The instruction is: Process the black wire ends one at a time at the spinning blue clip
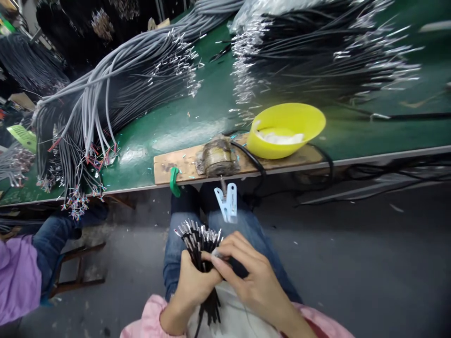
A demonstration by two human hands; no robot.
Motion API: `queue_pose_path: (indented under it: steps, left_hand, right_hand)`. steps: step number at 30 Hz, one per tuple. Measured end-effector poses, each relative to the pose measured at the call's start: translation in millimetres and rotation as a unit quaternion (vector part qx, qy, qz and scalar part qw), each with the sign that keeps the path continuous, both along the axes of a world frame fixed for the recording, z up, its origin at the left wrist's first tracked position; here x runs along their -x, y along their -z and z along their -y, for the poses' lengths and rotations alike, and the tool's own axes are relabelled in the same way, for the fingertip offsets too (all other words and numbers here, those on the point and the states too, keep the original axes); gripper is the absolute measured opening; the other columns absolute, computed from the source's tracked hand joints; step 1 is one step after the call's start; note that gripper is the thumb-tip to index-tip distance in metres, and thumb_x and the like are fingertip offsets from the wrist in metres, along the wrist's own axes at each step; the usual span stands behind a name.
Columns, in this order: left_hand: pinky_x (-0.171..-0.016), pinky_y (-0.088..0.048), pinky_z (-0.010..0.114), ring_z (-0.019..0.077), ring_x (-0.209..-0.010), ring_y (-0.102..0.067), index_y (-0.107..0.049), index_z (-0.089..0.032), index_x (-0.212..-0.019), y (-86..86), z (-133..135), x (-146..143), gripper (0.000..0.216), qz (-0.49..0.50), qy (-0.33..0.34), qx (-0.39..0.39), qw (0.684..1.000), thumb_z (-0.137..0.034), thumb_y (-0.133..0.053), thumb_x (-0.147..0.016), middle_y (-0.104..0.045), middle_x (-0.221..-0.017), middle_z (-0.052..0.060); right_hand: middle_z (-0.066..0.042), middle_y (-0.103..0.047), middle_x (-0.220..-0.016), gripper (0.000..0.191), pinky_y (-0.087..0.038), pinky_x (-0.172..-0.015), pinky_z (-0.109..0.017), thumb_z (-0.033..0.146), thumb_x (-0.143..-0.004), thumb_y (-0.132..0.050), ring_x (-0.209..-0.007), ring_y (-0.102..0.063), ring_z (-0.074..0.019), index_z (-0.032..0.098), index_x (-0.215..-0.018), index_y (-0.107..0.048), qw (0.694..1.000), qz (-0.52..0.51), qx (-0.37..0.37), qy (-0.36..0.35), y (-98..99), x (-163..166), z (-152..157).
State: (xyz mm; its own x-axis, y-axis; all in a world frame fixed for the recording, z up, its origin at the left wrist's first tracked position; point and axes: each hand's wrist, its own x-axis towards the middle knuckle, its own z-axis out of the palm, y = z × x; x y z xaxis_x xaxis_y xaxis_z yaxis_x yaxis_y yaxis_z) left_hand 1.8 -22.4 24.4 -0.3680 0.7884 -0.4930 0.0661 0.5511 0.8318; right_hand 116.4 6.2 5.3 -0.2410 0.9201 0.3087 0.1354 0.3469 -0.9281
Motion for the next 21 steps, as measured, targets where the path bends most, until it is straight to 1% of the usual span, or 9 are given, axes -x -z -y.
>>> queue_pose_path:
  steps: [5, 7, 9, 11, 13, 15, 16, 18, 21]
  left_hand:
    - [-0.058, -0.046, 0.029, 0.0158, -0.054, -0.055, -0.064, -0.014, -0.051, -11.4, -8.8, -2.3, 0.019, 0.025, -0.014, -0.06, 0.998, -0.028, -0.076, -0.045, -0.06, -0.054, 0.003]
    - [-0.051, -0.042, 0.027, 0.0118, -0.046, -0.048, -0.059, -0.015, -0.048, -11.6, -11.4, -6.2, 0.031, 0.058, -0.011, -0.068, 0.996, -0.041, -0.076, -0.047, -0.053, -0.046, -0.001]
    - [-0.042, -0.037, 0.024, 0.0086, -0.038, -0.04, -0.051, -0.017, -0.044, -10.7, -13.8, -10.5, 0.043, 0.084, -0.002, -0.063, 0.994, -0.054, -0.074, -0.048, -0.045, -0.04, -0.004]
    - [-0.04, -0.036, 0.024, 0.0081, -0.037, -0.039, -0.045, -0.019, -0.042, -8.7, -15.3, -13.7, 0.051, 0.098, -0.003, -0.086, 0.992, -0.063, -0.069, -0.052, -0.042, -0.038, -0.005]
    - [-0.041, -0.037, 0.023, 0.0085, -0.037, -0.041, -0.046, -0.018, -0.043, -5.7, -16.0, -14.7, 0.053, 0.116, 0.005, -0.112, 0.987, -0.066, -0.066, -0.055, -0.043, -0.038, -0.004]
    - [-0.04, -0.034, 0.023, 0.0083, -0.036, -0.041, -0.05, -0.017, -0.045, -2.9, -16.4, -13.4, 0.054, 0.13, 0.029, -0.114, 0.985, -0.067, -0.064, -0.057, -0.043, -0.037, -0.004]
    - [-0.04, -0.033, 0.022, 0.0079, -0.035, -0.04, -0.052, -0.016, -0.046, -2.1, -16.8, -12.3, 0.054, 0.131, 0.044, -0.105, 0.985, -0.067, -0.063, -0.058, -0.044, -0.037, -0.003]
    - [-0.039, -0.031, 0.022, 0.007, -0.034, -0.039, -0.055, -0.015, -0.047, -2.3, -18.3, -9.4, 0.053, 0.126, 0.063, -0.093, 0.986, -0.066, -0.064, -0.059, -0.043, -0.037, -0.003]
    - [-0.038, -0.03, 0.021, 0.0067, -0.035, -0.038, -0.054, -0.015, -0.046, -7.2, -22.4, -4.6, 0.054, 0.105, 0.088, -0.089, 0.987, -0.067, -0.062, -0.06, -0.043, -0.037, -0.003]
  right_hand:
    - [0.0, -0.053, -0.057, 0.02, -0.04, -0.054, -0.03, 0.017, -0.081, -0.053, -0.055, -0.049, -0.0168, 0.022, -0.063, -0.055, 0.997, -0.05, 0.011, 0.063, -0.9, -1.6, -5.2]
    - [0.0, -0.051, -0.057, 0.022, -0.04, -0.052, -0.029, 0.019, -0.082, -0.053, -0.055, -0.049, -0.0159, 0.021, -0.061, -0.054, 0.993, -0.073, 0.026, 0.091, -1.1, 2.7, -5.4]
    - [0.001, -0.048, -0.059, 0.024, -0.04, -0.047, -0.027, 0.025, -0.083, -0.055, -0.053, -0.048, -0.0145, 0.021, -0.06, -0.052, 0.984, -0.116, 0.075, 0.11, -0.1, 8.8, -4.3]
    - [0.002, -0.046, -0.061, 0.025, -0.038, -0.039, -0.024, 0.034, -0.083, -0.056, -0.046, -0.046, -0.0118, 0.021, -0.062, -0.052, 0.962, -0.196, 0.168, 0.089, 3.0, 14.5, -2.8]
    - [0.004, -0.043, -0.06, 0.027, -0.036, -0.032, -0.022, 0.042, -0.081, -0.057, -0.038, -0.042, -0.0092, 0.021, -0.065, -0.052, 0.92, -0.284, 0.268, 0.032, 7.5, 17.0, -2.4]
    - [0.005, -0.043, -0.057, 0.029, -0.036, -0.031, -0.022, 0.046, -0.078, -0.06, -0.036, -0.042, -0.0092, 0.021, -0.064, -0.053, 0.885, -0.332, 0.324, -0.022, 11.5, 15.1, -4.5]
    - [0.004, -0.044, -0.056, 0.03, -0.039, -0.033, -0.023, 0.045, -0.076, -0.062, -0.038, -0.044, -0.0099, 0.021, -0.063, -0.053, 0.881, -0.335, 0.331, -0.033, 12.5, 12.6, -6.5]
    - [0.003, -0.048, -0.057, 0.028, -0.043, -0.041, -0.024, 0.043, -0.074, -0.065, -0.045, -0.049, -0.0118, 0.02, -0.06, -0.056, 0.898, -0.31, 0.312, -0.013, 11.8, 5.6, -11.8]
    - [0.001, -0.054, -0.061, 0.018, -0.044, -0.05, -0.025, 0.037, -0.073, -0.065, -0.054, -0.052, -0.0146, 0.021, -0.067, -0.063, 0.947, -0.225, 0.225, 0.034, 4.6, -5.6, -20.3]
